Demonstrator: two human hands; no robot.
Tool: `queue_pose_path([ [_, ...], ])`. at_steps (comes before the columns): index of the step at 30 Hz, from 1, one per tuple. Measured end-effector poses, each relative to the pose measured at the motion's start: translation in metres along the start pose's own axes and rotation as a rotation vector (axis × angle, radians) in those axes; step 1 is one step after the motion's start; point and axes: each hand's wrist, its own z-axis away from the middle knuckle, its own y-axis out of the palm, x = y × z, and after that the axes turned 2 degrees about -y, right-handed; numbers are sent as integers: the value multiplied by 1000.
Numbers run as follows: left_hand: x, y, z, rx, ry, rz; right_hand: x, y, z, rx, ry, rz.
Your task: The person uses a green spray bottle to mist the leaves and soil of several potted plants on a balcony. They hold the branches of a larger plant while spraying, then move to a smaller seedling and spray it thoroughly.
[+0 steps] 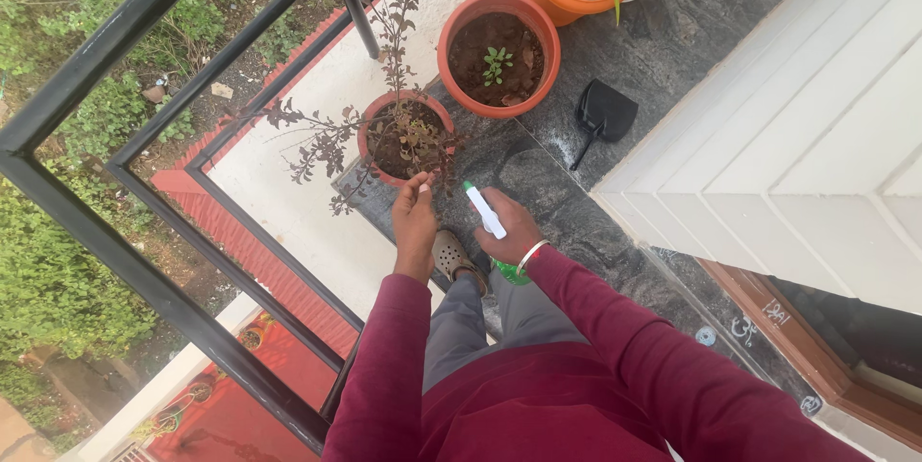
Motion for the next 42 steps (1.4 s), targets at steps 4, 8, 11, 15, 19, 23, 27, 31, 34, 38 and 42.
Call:
queue_pose_path([
  [4, 7, -19, -7, -58, -17, 10, 5, 10, -4, 27, -112, 9],
  [8, 11, -45, -10, -115, 6, 71, 8, 28, -11, 89, -71, 81],
  [11, 10, -62, -8, -171, -87, 76, 9, 39, -17, 92, -101, 80],
  [15, 7, -77, -2, -213, -107, 95, 14, 45, -21, 203, -83, 77],
  [19, 11, -81, -3, -205, -106, 134, 15, 46, -20, 217, -101, 89],
  [23, 16, -77, -5, -221, -119, 113, 15, 45, -20, 227, -91, 77],
  [27, 20, -70, -6, -218, -148, 95, 11, 40, -16, 297, -75, 118],
  [31, 22, -71, -5, -233, -154, 139, 9, 40, -13, 292, -61, 110],
  [34, 25, -78, -4, -268, -156, 155, 9, 42, -12, 265, -75, 66],
  [38, 28, -91, -7, -357, -139, 140, 14, 46, -14, 296, -107, 113],
  [42, 28, -100, -8, -489, -104, 135, 23, 52, -16, 341, -68, 208],
])
